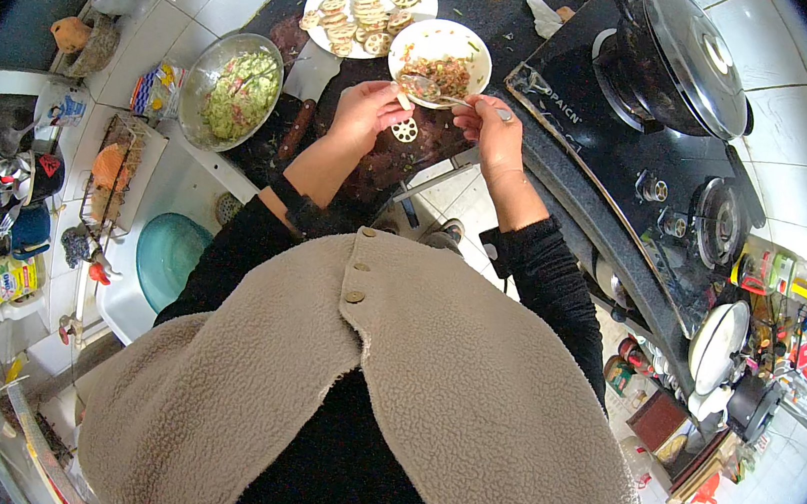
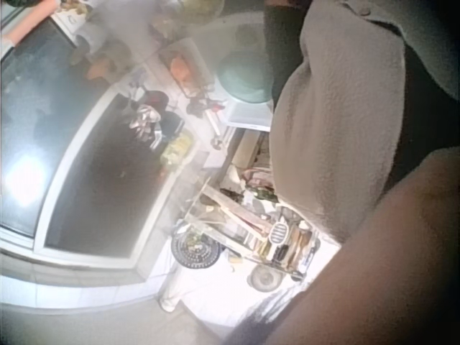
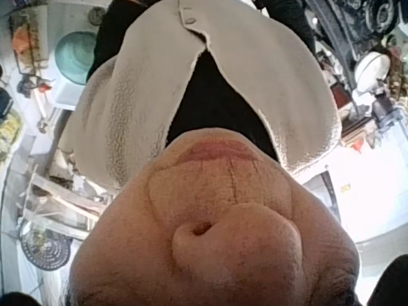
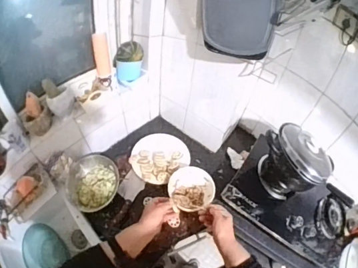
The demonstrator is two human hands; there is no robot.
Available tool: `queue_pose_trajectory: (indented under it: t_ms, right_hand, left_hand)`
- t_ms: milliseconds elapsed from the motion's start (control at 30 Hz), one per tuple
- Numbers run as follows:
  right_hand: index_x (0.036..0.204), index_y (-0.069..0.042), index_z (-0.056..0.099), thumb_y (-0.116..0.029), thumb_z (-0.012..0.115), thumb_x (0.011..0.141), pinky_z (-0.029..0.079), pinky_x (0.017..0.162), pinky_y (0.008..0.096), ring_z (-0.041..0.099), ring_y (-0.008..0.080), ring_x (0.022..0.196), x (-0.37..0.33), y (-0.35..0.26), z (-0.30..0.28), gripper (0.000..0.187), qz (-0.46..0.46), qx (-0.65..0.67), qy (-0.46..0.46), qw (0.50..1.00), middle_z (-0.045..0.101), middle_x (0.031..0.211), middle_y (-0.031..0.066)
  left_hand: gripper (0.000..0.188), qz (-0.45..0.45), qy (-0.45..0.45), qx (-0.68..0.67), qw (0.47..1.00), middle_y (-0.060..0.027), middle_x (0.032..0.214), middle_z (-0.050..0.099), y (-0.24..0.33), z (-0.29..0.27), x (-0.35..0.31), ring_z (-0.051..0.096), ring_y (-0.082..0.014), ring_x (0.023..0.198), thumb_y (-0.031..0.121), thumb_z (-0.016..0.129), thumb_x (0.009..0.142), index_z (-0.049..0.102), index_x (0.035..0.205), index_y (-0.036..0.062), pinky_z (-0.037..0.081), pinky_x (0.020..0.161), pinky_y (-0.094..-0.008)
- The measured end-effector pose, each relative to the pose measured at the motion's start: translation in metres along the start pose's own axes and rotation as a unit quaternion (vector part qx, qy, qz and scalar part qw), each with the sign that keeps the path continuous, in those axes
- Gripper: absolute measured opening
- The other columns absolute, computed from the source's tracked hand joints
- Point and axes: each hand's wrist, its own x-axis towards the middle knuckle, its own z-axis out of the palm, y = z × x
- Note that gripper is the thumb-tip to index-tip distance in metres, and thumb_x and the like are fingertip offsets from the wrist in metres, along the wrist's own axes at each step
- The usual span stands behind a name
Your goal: The person assembles small round food items by placing a filling between two circular pieces and pressing them together. The person repeatedly picks up the pieces, adds filling, and stacks the finished items on a plate.
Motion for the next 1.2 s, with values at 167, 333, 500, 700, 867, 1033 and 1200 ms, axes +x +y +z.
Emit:
queue_pose_trajectory:
  t_ms: [167,333,500,700,867,1033,1200]
  right_hand:
    - [0.103,-0.003,0.057,-0.017,0.041,0.094,0.046,0.065,0.0258,0.062,0.0146,0.074,0.006,0.000,0.005,0.023,0.043,0.043,0.000,0.998,0.068,0.091,0.0103]
    - [0.104,-0.003,0.056,-0.016,0.040,0.094,0.047,0.066,0.0259,0.062,0.0161,0.077,0.001,-0.004,0.006,0.022,0.026,0.125,-0.007,0.992,0.067,0.093,0.0122]
    - [0.107,-0.003,0.054,-0.018,0.040,0.095,0.047,0.070,0.0289,0.061,0.0180,0.083,0.000,-0.021,-0.002,0.024,0.011,0.208,-0.013,0.978,0.066,0.097,0.0133]
    - [0.103,0.000,0.057,-0.016,0.042,0.095,0.046,0.068,0.0256,0.061,0.0157,0.080,-0.016,-0.039,-0.008,0.023,-0.136,0.111,-0.008,0.984,0.066,0.096,0.0124]
    - [0.098,-0.002,0.060,-0.008,0.049,0.092,0.048,0.075,0.0289,0.062,0.0182,0.085,-0.039,-0.032,0.003,0.014,-0.377,-0.176,-0.001,0.909,0.064,0.096,0.0090]
    - [0.098,-0.005,0.062,-0.002,0.054,0.085,0.049,0.079,0.0351,0.061,0.0301,0.089,-0.044,-0.029,-0.001,0.016,-0.508,-0.328,0.025,0.796,0.062,0.096,0.0140]
    - [0.102,-0.003,0.061,-0.007,0.050,0.092,0.048,0.076,0.0285,0.061,0.0178,0.086,-0.043,-0.026,-0.004,0.015,-0.344,-0.116,0.039,0.931,0.064,0.098,0.0085]
  left_hand:
    - [0.029,0.029,0.022,0.065,0.997,-0.0180,0.098,0.061,0.015,0.003,0.007,0.064,-0.0243,0.086,0.012,0.061,0.088,0.051,0.105,-0.0098,0.057,0.075,-0.0345]
    - [0.027,0.054,0.014,0.096,0.994,-0.0148,0.092,0.063,0.034,0.018,0.005,0.065,-0.0234,0.083,0.013,0.061,0.088,0.053,0.104,-0.0081,0.057,0.072,-0.0352]
    - [0.022,0.063,-0.034,0.058,0.996,-0.0141,0.095,0.063,0.059,0.036,0.003,0.065,-0.0265,0.081,0.014,0.060,0.089,0.054,0.104,-0.0008,0.057,0.070,-0.0368]
    - [0.022,0.003,-0.062,-0.121,0.991,-0.0167,0.107,0.059,0.053,0.042,0.005,0.061,-0.0319,0.096,0.012,0.052,0.092,0.054,0.110,0.0003,0.053,0.082,-0.0460]
    - [0.025,-0.001,-0.113,-0.187,0.976,-0.0174,0.111,0.058,0.031,0.052,0.014,0.058,-0.0321,0.104,0.009,0.048,0.094,0.050,0.117,-0.0008,0.049,0.091,-0.0462]
    - [0.030,0.002,-0.160,-0.213,0.964,-0.0178,0.115,0.056,0.020,0.050,0.018,0.056,-0.0310,0.109,0.003,0.046,0.093,0.046,0.122,-0.0011,0.048,0.094,-0.0456]
    - [0.033,0.018,-0.175,-0.237,0.955,-0.0169,0.118,0.055,0.018,0.052,0.018,0.055,-0.0296,0.112,0.000,0.046,0.092,0.044,0.125,-0.0008,0.045,0.099,-0.0472]
